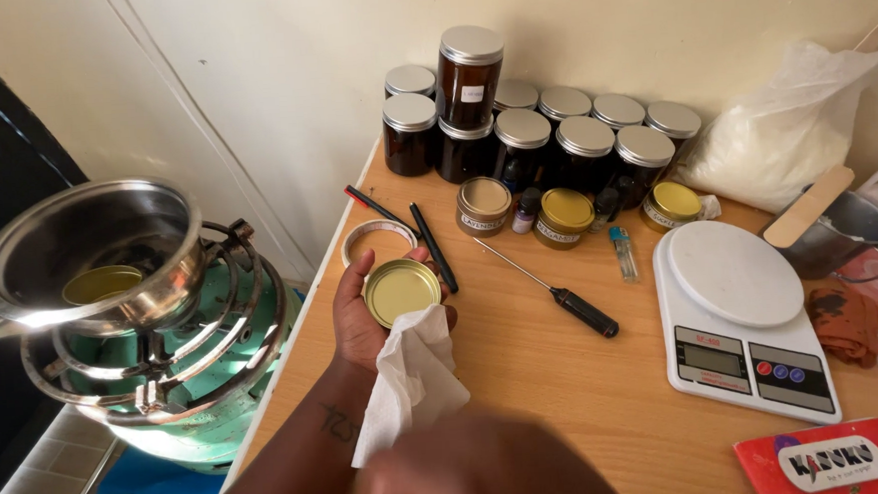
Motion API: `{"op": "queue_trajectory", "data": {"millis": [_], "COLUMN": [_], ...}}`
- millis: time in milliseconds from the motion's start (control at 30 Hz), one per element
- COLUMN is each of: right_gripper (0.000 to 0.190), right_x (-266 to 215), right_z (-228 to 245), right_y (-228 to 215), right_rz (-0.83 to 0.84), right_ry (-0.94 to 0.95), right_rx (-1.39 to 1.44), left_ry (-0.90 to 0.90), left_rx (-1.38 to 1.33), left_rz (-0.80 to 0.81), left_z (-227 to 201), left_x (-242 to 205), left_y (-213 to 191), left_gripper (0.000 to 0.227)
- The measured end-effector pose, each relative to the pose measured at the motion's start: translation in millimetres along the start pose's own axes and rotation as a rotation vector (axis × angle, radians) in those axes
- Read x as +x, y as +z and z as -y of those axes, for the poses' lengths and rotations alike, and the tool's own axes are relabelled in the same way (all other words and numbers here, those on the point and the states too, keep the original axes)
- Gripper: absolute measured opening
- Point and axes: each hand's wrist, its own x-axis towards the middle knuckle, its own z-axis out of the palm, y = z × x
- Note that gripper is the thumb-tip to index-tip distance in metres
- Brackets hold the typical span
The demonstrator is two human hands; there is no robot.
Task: The person cleans a candle tin, checks the temperature of melting wax with a thermometer, and prepares a wick for the candle.
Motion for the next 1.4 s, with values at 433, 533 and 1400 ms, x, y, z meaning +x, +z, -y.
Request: {"op": "queue_trajectory", "data": {"millis": [433, 533, 1400], "right_gripper": [0.013, 0.013, 0.022], "right_x": [100, 104, 115], "right_z": [-36, -37, -66], "right_y": [24, 22, 46], "right_rz": [-0.629, -0.532, -0.493], "right_ry": [-0.232, -0.313, -0.234], "right_rx": [-0.049, -0.023, 0.02], "left_ry": [-0.016, -0.062, 0.039], "left_rx": [-0.008, 0.014, 0.219], "left_rz": [0.042, 0.069, -0.056], "left_z": [7, 5, 8], "left_x": [-20, -17, -29], "left_y": [29, 26, 39], "left_gripper": [0.052, 0.051, 0.035]}}
